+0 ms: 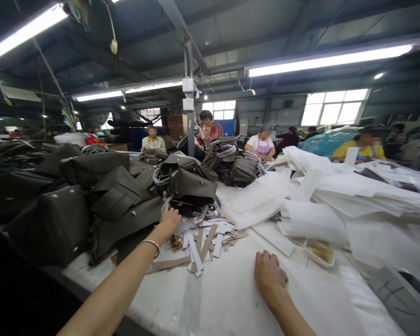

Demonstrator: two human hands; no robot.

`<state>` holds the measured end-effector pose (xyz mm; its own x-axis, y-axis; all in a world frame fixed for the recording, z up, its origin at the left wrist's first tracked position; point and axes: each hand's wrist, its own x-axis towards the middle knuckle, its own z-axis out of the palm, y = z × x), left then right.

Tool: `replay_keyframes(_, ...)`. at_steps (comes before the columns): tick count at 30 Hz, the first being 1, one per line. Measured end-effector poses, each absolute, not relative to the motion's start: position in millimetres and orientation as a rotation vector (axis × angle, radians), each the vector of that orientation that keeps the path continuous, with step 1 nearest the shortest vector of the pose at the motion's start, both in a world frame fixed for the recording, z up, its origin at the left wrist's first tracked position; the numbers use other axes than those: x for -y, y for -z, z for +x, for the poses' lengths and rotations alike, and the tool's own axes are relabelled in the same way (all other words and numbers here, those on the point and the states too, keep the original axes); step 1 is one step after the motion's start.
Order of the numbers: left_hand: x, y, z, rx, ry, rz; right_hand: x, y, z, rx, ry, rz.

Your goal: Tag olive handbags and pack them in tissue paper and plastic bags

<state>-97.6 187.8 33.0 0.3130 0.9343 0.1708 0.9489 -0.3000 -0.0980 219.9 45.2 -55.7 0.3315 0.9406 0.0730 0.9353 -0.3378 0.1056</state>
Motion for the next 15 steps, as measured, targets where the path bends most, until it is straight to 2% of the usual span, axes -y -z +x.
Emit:
replay_keyframes(6,-207,-66,-95,1.752,0.426,-2.346,-42,61,224,-1.84,-0.221,2.514)
replay_keyframes(15,-256,-185,-62,1.816,1.426,-1.91,-46,77,230,-1.91,-0.27,2.586)
